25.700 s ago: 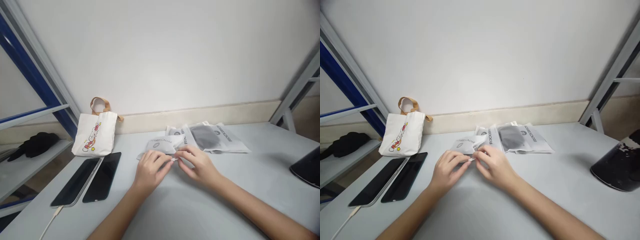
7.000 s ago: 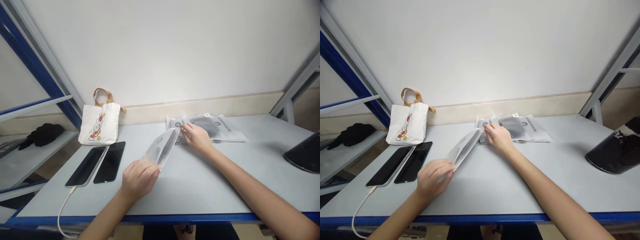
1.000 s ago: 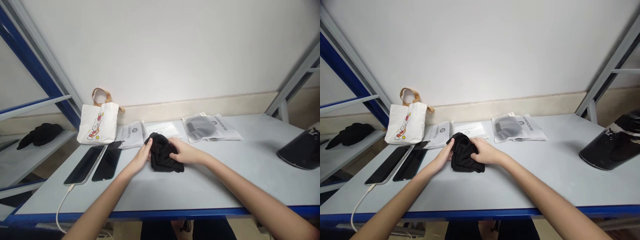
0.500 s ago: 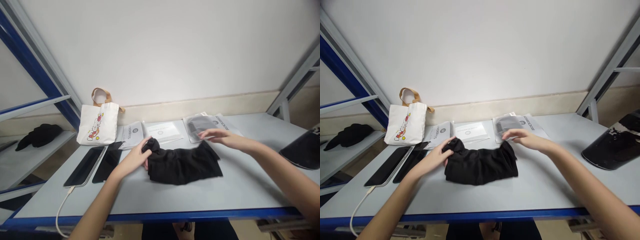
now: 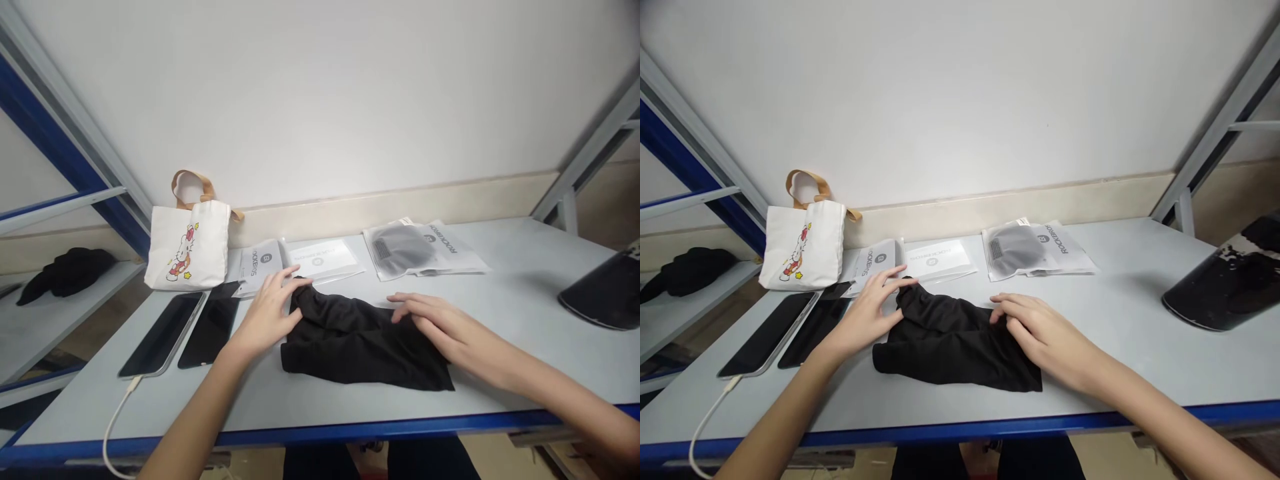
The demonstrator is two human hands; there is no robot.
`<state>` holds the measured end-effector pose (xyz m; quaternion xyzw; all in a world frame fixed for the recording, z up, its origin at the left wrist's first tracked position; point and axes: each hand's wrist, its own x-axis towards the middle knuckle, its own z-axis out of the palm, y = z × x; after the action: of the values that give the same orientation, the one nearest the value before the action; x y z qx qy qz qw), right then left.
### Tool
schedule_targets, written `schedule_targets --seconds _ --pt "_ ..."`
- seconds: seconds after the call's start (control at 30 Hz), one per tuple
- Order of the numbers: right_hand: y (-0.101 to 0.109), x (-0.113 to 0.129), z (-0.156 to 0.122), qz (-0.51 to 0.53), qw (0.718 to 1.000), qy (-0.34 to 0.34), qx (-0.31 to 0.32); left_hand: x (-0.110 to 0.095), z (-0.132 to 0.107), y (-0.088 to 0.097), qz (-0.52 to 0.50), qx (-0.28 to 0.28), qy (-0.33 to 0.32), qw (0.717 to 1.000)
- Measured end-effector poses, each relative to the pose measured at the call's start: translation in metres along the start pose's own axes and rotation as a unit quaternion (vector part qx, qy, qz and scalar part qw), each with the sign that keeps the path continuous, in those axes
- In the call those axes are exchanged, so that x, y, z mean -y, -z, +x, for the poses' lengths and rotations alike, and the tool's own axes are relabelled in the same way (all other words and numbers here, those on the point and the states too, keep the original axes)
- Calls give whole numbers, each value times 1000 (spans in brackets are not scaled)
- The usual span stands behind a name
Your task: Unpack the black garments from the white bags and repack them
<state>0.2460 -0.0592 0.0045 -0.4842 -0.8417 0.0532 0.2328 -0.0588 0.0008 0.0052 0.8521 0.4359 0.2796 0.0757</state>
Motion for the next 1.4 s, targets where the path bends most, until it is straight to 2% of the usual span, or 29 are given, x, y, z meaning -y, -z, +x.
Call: schedule_targets --seconds 0.1,0.17,0.27,0.33,0.4,0.47,0.53,0.6,0.7,0.77,0.87,1.03,1.27,1.4 --pt "2 6 -6 -63 998 29 3 -5 4 -8 26 -36 -5 999" --pt "1 13 -10 -83 994 72 21 -9 7 -11 28 -64 44 997" --pt "3 29 -17 -32 993 107 43 -10 14 -14 51 -160 144 975" --pt "9 41 -23 24 992 102 74 -6 19 -15 62 -228 149 960" --pt "16 51 -28 73 988 76 116 -2 21 -12 79 -263 124 954" --pt "20 54 -31 101 984 30 147 1 18 -3 104 -241 100 960" --pt "19 49 -31 88 984 -18 156 6 8 11 135 -189 113 966" --pt "13 38 -30 40 988 -46 142 14 -8 29 170 -136 180 959" --pt "2 21 -29 -29 993 -53 106 36 -33 48 220 -61 335 914" --pt "-5 11 -27 -59 993 -57 89 51 -46 50 231 -10 404 885" --pt "-11 2 -21 -91 991 -70 69 63 -55 43 229 39 434 870" --pt "-16 -6 -11 -83 992 -83 39 58 -49 36 263 40 440 858" --pt "-18 -8 -16 -32 994 -99 16 53 -37 34 275 33 414 867" --pt "-18 -10 -16 -30 995 -97 13 57 -42 35 264 27 410 872"
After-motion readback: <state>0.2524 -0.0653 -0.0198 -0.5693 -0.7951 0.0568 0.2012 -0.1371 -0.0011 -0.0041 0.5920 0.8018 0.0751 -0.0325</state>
